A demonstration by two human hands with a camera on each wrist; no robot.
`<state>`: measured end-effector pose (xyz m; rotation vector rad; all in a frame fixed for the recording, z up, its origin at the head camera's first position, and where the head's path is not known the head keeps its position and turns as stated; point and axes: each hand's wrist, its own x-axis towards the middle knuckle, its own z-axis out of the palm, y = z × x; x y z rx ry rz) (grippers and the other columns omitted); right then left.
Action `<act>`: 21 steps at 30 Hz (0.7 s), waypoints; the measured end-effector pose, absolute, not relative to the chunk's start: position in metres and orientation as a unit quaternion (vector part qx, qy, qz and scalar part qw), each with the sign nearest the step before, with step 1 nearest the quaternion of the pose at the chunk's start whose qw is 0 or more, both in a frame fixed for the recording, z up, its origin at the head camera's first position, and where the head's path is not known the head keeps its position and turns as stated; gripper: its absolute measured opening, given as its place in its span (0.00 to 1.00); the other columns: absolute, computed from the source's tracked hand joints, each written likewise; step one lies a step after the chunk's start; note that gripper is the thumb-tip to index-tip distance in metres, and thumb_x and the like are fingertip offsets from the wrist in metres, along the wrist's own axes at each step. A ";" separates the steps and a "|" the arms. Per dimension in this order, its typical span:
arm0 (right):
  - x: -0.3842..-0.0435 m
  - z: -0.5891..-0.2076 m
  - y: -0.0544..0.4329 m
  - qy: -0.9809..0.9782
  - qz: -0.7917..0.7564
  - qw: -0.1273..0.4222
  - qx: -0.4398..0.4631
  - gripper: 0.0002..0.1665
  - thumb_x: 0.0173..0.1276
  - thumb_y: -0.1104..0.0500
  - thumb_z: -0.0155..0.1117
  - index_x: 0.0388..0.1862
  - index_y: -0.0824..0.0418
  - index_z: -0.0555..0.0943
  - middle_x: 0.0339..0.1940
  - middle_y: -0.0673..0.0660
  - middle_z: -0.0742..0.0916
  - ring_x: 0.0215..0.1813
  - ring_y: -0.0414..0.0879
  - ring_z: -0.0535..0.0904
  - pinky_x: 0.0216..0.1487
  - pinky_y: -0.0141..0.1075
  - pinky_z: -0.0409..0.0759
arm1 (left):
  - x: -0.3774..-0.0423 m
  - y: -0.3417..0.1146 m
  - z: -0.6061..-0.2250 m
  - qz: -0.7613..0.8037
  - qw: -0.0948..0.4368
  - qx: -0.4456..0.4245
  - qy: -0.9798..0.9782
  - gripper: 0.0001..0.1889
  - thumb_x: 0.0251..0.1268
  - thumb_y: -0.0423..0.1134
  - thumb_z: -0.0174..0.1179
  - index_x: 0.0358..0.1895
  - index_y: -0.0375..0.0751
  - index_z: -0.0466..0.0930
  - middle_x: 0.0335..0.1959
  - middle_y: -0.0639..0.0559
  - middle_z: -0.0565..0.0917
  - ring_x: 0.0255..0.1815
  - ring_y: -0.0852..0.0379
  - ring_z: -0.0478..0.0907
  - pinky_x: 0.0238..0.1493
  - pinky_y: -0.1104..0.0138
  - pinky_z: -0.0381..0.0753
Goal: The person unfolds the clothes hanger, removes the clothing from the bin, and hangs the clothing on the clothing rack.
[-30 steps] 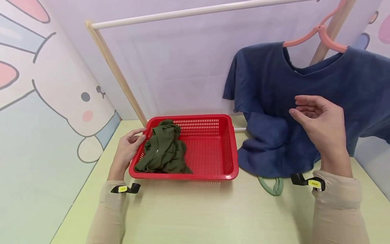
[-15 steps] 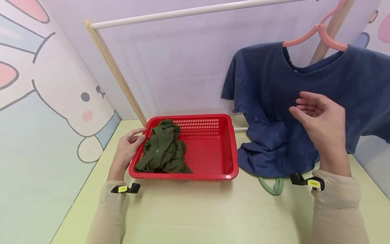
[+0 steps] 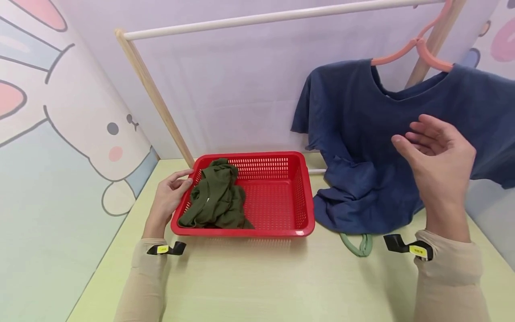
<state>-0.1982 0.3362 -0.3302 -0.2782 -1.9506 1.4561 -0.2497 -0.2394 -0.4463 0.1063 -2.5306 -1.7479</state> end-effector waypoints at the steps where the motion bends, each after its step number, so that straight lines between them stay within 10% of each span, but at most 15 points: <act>1: -0.196 -0.328 0.336 -0.745 0.562 0.342 -0.109 0.36 0.69 0.68 0.82 0.74 0.54 0.84 0.59 0.44 0.90 0.56 0.36 0.86 0.60 0.20 0.80 | -0.250 -0.239 -0.446 -0.568 0.032 0.035 -0.822 0.21 0.87 0.46 0.63 0.77 0.53 0.82 0.65 0.37 0.88 0.62 0.44 0.89 0.60 0.58 0.90; 21: -0.133 -0.339 0.331 -0.773 0.511 0.325 -0.191 0.47 0.71 0.63 0.81 0.85 0.46 0.72 0.67 0.37 0.82 0.61 0.29 0.79 0.61 0.15 0.73 | -0.247 -0.240 -0.445 -0.568 0.033 0.029 -0.822 0.21 0.87 0.46 0.63 0.77 0.53 0.82 0.63 0.37 0.89 0.59 0.49 0.90 0.61 0.62 0.89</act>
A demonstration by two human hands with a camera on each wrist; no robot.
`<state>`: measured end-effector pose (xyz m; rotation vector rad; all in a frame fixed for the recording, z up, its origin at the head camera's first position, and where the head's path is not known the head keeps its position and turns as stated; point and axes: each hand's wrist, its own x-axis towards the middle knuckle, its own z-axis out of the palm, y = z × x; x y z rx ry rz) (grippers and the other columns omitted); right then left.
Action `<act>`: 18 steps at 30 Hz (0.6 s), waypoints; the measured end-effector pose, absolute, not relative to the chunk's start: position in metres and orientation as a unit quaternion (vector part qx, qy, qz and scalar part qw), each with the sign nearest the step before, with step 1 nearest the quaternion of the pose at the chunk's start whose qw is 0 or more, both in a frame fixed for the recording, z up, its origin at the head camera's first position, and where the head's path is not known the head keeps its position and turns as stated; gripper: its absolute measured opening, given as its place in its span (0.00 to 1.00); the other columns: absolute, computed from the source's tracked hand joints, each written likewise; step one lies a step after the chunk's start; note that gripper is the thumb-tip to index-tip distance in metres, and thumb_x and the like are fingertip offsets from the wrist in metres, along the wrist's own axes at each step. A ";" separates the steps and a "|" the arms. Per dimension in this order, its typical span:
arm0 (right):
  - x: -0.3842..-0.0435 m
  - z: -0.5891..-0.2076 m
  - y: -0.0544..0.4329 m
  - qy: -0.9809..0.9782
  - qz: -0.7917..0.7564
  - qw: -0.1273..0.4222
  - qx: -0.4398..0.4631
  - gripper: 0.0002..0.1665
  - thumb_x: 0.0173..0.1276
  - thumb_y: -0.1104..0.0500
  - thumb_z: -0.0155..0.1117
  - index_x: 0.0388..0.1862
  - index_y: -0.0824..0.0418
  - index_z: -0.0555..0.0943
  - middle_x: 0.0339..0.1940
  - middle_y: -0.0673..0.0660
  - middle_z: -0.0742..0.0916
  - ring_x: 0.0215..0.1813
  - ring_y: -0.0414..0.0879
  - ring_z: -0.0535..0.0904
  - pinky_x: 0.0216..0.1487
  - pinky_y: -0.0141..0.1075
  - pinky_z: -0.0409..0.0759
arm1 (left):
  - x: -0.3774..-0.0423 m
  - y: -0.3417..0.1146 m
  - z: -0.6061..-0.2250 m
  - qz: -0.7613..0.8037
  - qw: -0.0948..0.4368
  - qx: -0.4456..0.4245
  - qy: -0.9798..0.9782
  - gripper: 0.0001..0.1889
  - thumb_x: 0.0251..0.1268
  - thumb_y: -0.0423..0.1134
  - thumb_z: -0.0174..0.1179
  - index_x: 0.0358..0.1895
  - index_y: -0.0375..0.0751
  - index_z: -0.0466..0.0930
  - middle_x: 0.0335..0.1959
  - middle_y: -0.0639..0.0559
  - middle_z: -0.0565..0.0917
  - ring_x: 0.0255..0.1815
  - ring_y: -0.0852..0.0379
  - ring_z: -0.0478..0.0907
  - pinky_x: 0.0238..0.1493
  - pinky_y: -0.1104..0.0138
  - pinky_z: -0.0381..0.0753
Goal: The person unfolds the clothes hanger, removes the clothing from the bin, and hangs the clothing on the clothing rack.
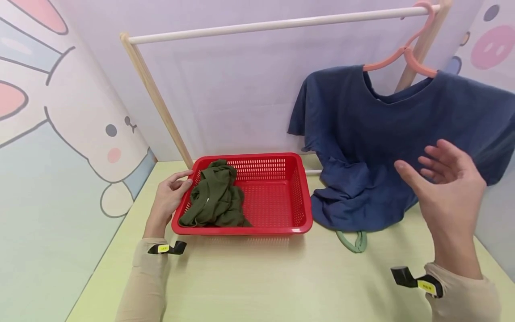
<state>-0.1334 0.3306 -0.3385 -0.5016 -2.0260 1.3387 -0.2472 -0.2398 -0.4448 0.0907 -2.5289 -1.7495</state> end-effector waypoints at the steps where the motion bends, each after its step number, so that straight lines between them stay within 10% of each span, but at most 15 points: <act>1: -0.130 -0.343 0.330 -0.769 0.515 0.327 -0.193 0.47 0.70 0.64 0.82 0.85 0.47 0.73 0.67 0.38 0.83 0.60 0.29 0.80 0.60 0.15 0.74 | -0.247 -0.240 -0.445 -0.568 0.032 0.029 -0.822 0.21 0.87 0.46 0.63 0.76 0.53 0.82 0.62 0.37 0.89 0.59 0.50 0.90 0.60 0.64 0.89; 18: -0.099 -0.416 0.323 -0.692 0.628 0.265 -0.237 0.42 0.59 0.70 0.89 0.72 0.54 0.84 0.55 0.41 0.90 0.52 0.32 0.88 0.50 0.15 0.80 | -0.247 -0.242 -0.446 -0.566 0.024 0.034 -0.823 0.22 0.87 0.47 0.62 0.77 0.54 0.81 0.65 0.37 0.88 0.65 0.44 0.87 0.67 0.54 0.87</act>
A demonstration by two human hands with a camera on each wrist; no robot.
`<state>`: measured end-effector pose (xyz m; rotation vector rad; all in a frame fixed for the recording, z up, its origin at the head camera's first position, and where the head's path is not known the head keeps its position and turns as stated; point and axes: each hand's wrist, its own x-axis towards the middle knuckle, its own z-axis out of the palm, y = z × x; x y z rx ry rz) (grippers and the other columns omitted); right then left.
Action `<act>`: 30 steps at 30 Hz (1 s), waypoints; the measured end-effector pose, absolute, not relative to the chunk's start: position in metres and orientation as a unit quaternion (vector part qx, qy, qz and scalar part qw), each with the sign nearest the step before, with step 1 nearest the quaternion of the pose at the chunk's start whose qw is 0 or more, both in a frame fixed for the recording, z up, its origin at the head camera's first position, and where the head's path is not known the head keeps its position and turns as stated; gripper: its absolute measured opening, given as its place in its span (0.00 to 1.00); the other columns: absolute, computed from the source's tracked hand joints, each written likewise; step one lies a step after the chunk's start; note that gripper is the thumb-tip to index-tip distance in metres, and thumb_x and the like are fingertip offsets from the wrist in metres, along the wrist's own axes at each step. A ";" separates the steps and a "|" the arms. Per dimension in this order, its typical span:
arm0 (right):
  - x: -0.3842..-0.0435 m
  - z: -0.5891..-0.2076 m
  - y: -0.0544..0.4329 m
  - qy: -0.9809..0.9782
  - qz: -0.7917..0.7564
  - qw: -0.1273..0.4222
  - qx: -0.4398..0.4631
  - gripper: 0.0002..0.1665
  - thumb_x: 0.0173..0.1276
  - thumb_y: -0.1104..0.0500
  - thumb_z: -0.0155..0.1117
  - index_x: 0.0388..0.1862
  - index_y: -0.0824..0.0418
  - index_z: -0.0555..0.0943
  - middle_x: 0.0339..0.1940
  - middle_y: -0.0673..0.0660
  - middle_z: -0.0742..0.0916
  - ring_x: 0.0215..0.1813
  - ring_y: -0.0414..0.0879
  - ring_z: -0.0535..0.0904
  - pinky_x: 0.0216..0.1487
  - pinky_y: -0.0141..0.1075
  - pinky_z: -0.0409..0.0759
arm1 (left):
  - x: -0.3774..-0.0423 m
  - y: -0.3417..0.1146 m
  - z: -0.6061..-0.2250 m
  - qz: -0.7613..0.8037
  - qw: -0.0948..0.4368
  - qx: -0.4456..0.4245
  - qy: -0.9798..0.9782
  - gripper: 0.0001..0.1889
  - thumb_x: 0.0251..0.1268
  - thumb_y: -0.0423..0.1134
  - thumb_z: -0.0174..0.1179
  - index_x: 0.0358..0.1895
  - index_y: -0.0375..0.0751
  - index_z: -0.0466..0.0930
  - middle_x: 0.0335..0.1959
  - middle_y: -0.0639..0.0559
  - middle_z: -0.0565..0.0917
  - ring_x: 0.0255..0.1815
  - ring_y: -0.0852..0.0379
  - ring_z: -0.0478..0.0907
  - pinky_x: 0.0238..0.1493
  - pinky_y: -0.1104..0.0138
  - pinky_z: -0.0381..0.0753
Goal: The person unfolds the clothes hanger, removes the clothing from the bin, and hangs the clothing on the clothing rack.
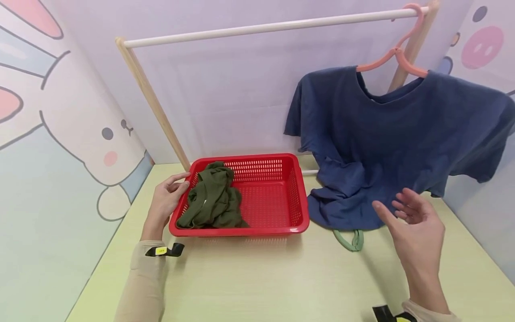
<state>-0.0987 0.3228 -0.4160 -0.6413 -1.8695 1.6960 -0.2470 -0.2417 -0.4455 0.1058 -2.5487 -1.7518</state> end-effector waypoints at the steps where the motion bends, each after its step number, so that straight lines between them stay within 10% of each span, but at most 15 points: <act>1: -0.097 -0.420 0.322 -0.686 0.636 0.263 -0.236 0.41 0.58 0.70 0.89 0.71 0.54 0.85 0.54 0.41 0.90 0.51 0.32 0.88 0.49 0.15 0.81 | -0.247 -0.241 -0.445 -0.567 0.024 0.035 -0.823 0.22 0.87 0.46 0.62 0.77 0.54 0.81 0.65 0.37 0.88 0.65 0.43 0.87 0.67 0.53 0.87; 21: -0.083 -0.481 0.295 -0.788 0.530 0.205 -0.235 0.40 0.63 0.57 0.91 0.71 0.61 0.83 0.48 0.33 0.89 0.49 0.28 0.85 0.51 0.14 0.79 | -0.245 -0.240 -0.443 -0.564 0.017 0.040 -0.825 0.22 0.88 0.47 0.62 0.78 0.56 0.81 0.66 0.38 0.88 0.64 0.45 0.87 0.68 0.54 0.87; 30: -0.086 -0.498 0.289 -0.851 0.455 0.131 -0.229 0.50 0.64 0.42 0.89 0.76 0.65 0.79 0.67 0.64 0.85 0.51 0.31 0.77 0.47 0.14 0.71 | -0.244 -0.242 -0.442 -0.561 0.017 0.038 -0.827 0.23 0.87 0.48 0.62 0.79 0.56 0.80 0.67 0.38 0.87 0.65 0.45 0.86 0.67 0.59 0.87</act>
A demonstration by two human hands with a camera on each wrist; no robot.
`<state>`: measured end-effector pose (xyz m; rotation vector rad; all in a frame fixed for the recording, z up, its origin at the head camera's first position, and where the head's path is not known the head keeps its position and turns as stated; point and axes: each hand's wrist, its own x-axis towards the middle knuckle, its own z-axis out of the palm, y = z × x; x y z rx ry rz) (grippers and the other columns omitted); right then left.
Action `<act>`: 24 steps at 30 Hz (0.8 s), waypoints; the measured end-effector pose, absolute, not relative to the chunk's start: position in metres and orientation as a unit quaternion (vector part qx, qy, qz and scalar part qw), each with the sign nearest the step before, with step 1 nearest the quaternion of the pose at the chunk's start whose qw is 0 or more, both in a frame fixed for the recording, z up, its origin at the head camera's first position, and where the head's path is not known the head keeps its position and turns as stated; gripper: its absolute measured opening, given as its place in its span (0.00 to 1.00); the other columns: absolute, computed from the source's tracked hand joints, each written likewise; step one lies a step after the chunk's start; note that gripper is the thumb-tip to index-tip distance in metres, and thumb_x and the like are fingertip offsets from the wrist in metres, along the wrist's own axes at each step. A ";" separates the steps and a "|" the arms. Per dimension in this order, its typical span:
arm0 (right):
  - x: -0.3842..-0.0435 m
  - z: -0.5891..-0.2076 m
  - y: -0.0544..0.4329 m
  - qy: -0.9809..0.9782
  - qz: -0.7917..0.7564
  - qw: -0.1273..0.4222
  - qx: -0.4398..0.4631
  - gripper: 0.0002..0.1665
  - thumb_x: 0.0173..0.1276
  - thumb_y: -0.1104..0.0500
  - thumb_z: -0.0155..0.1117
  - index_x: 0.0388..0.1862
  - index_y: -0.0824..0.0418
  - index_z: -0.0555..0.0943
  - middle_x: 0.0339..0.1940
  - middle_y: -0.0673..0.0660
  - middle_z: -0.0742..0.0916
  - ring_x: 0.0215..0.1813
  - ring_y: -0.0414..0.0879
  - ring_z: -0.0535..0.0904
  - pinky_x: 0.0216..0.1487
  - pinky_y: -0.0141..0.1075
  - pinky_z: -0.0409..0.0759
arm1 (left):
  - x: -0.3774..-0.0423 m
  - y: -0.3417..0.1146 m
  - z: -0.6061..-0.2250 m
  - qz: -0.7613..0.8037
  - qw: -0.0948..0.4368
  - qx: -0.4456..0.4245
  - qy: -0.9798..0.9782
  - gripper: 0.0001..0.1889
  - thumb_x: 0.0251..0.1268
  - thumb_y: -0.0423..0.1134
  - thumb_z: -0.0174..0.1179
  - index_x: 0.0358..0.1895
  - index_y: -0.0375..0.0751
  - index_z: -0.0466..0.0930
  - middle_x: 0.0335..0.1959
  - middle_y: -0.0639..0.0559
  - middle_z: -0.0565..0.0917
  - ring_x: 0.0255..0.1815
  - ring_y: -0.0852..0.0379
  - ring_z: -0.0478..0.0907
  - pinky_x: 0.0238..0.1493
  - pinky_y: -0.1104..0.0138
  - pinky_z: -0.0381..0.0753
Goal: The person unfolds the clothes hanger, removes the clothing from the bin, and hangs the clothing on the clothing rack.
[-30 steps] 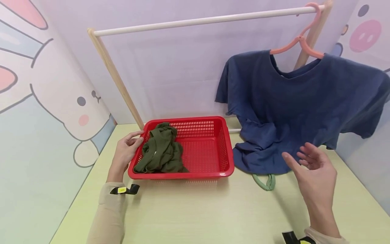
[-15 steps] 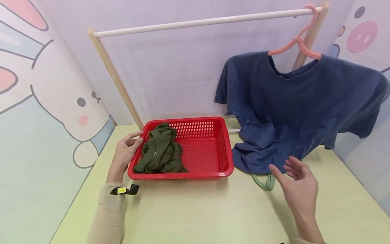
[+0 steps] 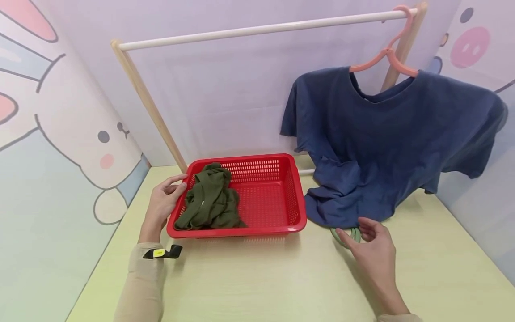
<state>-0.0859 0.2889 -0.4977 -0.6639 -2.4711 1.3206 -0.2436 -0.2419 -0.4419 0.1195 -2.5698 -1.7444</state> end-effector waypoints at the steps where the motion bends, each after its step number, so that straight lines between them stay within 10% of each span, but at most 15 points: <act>1: -0.086 -0.499 0.289 -0.854 0.450 0.129 -0.228 0.50 0.63 0.42 0.89 0.76 0.65 0.79 0.68 0.65 0.84 0.53 0.34 0.78 0.47 0.15 0.70 | -0.243 -0.242 -0.442 -0.560 0.016 0.039 -0.827 0.23 0.88 0.48 0.62 0.79 0.56 0.80 0.67 0.38 0.87 0.65 0.45 0.87 0.66 0.60 0.87; 18: -0.090 -0.504 0.282 -0.913 0.337 0.135 -0.188 0.57 0.57 0.34 0.90 0.66 0.76 0.77 0.59 0.75 0.74 0.61 0.70 0.68 0.55 0.59 0.73 | -0.240 -0.247 -0.440 -0.558 0.017 0.040 -0.829 0.25 0.88 0.51 0.61 0.81 0.58 0.78 0.70 0.38 0.86 0.65 0.47 0.86 0.58 0.70 0.88; 24: -0.084 -0.505 0.283 -0.920 0.313 0.125 -0.200 0.57 0.55 0.35 0.91 0.61 0.77 0.76 0.56 0.76 0.75 0.60 0.73 0.67 0.52 0.58 0.71 | -0.242 -0.244 -0.441 -0.563 0.013 0.031 -0.825 0.25 0.87 0.51 0.61 0.81 0.57 0.78 0.69 0.38 0.86 0.61 0.52 0.87 0.57 0.71 0.88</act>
